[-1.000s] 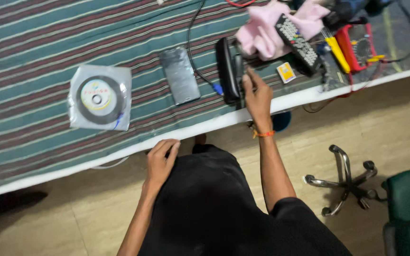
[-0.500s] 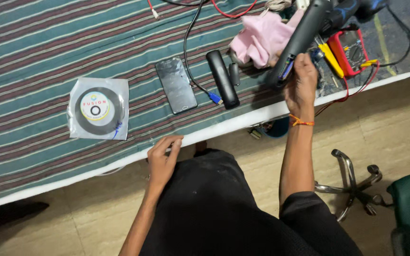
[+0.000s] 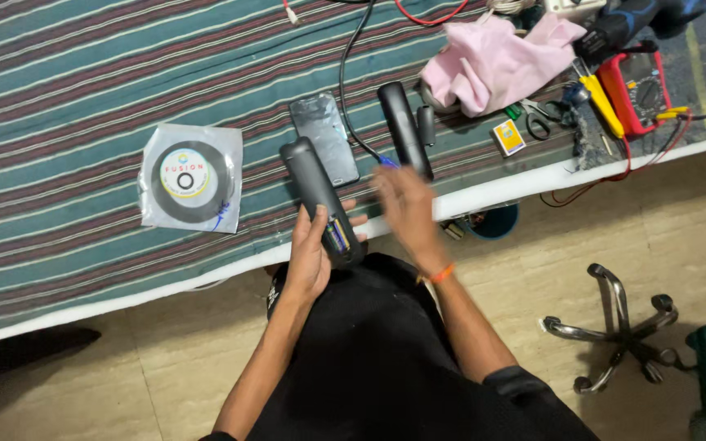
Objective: The person organizes items on a workbench and in drawers. They handle a roll of black tape, a multimeter, a remote control, a hairdryer, and a CD, moving them between the workbench surface and drawers. The person also opens and closes drawers while sorting these items.
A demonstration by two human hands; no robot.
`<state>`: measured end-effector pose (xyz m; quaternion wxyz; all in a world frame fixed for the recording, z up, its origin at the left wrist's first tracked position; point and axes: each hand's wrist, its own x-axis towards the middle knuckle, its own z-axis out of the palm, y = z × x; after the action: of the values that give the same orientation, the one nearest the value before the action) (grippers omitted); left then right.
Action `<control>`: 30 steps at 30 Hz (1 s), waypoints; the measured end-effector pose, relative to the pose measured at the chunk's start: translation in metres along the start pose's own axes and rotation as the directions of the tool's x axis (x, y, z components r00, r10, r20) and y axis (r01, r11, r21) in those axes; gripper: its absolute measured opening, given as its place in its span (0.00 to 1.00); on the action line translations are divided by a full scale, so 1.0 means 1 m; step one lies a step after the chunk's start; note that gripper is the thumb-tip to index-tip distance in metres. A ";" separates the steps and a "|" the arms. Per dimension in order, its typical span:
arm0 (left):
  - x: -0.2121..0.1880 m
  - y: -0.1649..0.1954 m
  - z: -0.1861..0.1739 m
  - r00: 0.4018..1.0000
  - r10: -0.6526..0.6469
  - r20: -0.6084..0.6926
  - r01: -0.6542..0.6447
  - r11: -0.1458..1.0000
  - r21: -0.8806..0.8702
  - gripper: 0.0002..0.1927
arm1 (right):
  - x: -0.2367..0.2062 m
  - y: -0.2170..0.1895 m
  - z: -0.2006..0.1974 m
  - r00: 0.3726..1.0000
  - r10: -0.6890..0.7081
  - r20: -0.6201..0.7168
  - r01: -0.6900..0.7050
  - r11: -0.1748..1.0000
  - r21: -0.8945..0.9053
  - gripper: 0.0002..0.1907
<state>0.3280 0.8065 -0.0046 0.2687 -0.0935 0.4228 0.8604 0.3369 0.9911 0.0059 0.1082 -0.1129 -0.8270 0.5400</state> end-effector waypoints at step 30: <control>0.017 0.006 -0.011 0.888 0.424 -0.179 -0.406 0.905 0.128 0.26 | -0.012 -0.026 0.037 0.888 0.274 0.369 -0.460 0.507 0.729 0.11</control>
<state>0.3094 0.8016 -0.0139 0.0379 -0.0765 0.4952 0.8645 0.3354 0.9452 0.0142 -0.0565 -0.1692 -0.4575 0.8712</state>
